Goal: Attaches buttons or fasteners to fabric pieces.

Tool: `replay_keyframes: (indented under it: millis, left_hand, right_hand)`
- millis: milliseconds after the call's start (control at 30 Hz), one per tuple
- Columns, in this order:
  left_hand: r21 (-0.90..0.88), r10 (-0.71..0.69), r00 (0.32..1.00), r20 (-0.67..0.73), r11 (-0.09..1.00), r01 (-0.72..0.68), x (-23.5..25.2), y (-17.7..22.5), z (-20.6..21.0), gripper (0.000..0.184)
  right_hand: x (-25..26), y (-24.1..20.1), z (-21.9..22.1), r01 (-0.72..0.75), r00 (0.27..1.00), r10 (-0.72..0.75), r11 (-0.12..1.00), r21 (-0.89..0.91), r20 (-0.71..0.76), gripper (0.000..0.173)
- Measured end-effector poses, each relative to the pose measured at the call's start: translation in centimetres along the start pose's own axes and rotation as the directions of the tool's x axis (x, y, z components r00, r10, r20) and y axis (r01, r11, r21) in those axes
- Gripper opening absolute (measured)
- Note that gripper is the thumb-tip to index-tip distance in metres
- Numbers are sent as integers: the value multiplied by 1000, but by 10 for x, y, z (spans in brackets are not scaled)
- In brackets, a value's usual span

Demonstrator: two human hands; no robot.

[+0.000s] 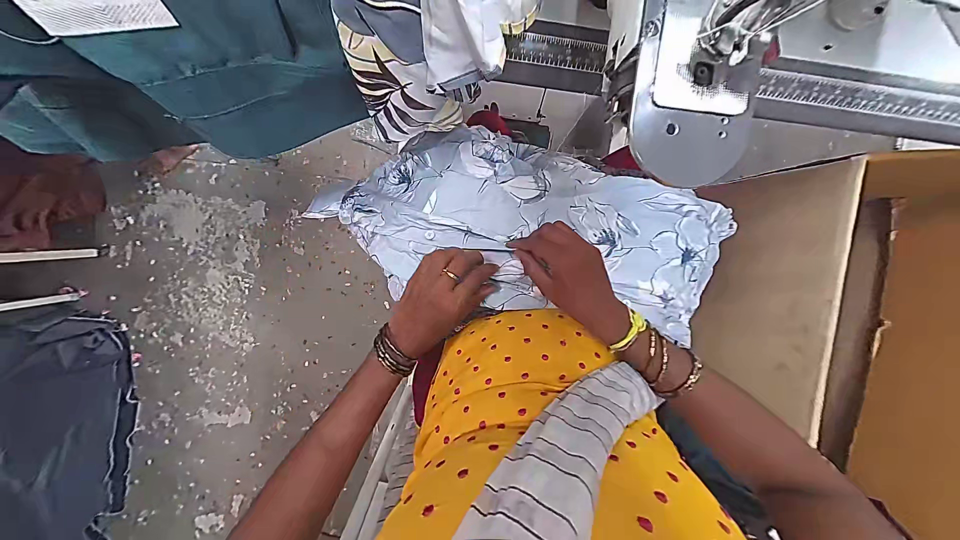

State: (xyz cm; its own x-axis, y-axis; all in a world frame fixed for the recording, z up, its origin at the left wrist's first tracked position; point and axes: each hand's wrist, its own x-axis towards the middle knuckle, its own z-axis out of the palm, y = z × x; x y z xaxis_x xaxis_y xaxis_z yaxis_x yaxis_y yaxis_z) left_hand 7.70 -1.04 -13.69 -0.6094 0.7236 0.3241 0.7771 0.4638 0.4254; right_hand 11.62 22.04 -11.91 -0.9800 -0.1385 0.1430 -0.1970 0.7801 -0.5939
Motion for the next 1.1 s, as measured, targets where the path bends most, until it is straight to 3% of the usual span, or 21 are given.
replay_keyframes:
  millis: [100, 167, 267, 400, 667, 767, 967, 1100]
  left_hand:
    - [5, 4, 1000, -7, 1000, -4, -9, 2, 8, 25]
    - [-37, -37, 999, -31, 999, 35, -10, 4, 8, 24]
    - [-100, -154, 986, -60, 984, 148, -1, 9, 7, 19]
    - [-63, -304, 948, 93, 949, 310, 22, 15, 0, 25]
    - [-36, -320, 918, 235, 941, 337, 43, 14, -13, 16]
    - [-23, -282, 919, 276, 954, 300, 47, 12, -16, 12]
    - [-68, -243, 909, 338, 957, 281, 49, 2, -24, 13]
    - [-34, -226, 908, 352, 967, 254, 51, -2, -27, 13]
  right_hand:
    - [9, -1, -11, -288, 948, 254, 940, 180, 190, 17]
    - [13, -1, -15, -380, 907, 319, 903, 203, 275, 17]
    - [17, -1, -18, -428, 878, 348, 879, 210, 329, 19]
    - [21, -2, -21, -459, 858, 368, 863, 211, 358, 21]
    - [21, -3, -21, -459, 860, 369, 861, 218, 353, 19]
    - [20, -2, -21, -443, 879, 368, 864, 238, 302, 18]
    - [14, 3, -37, -360, 932, 357, 908, 213, 57, 20]
    - [5, 18, -68, -415, 893, 394, 908, -63, -217, 24]
